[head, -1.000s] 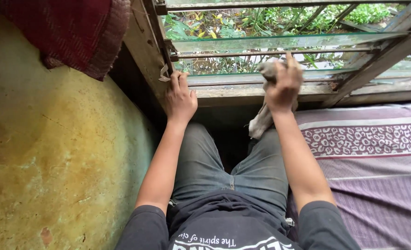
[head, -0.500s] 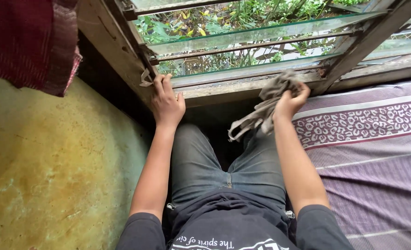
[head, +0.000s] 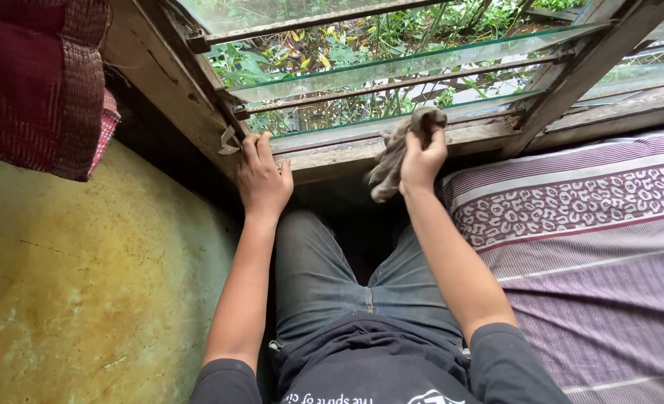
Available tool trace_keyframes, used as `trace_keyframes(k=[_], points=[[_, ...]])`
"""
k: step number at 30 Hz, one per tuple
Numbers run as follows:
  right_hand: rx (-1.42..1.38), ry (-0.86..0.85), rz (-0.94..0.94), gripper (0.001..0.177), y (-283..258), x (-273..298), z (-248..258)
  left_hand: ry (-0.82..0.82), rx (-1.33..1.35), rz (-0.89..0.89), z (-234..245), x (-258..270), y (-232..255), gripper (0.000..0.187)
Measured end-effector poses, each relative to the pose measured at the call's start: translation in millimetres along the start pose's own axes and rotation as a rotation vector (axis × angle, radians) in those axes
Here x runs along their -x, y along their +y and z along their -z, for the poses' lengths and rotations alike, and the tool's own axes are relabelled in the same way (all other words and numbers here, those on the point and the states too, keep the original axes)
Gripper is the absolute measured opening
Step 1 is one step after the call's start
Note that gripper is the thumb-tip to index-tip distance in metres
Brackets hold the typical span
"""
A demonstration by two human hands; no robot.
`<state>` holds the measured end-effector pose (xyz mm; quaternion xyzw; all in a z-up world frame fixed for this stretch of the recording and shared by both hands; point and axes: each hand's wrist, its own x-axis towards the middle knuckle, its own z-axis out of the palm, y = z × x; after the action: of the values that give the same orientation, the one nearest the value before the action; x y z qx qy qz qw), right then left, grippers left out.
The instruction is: The person lies on a bed and wipes the lower pane of a window with a cloth. They repeatedly rub the glass and the metal frame, occasionally folding the cloth, and continue cleaning the same area for the duration of the clip.
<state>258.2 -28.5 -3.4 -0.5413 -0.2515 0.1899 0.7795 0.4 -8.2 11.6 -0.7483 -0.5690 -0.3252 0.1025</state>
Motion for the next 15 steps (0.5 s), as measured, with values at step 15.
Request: trace_keyframes(k=[15], points=[[-0.328, 0.277, -0.052, 0.044, 80, -161, 75, -0.132, 0.059, -0.021, 6, 21, 35, 0.096]])
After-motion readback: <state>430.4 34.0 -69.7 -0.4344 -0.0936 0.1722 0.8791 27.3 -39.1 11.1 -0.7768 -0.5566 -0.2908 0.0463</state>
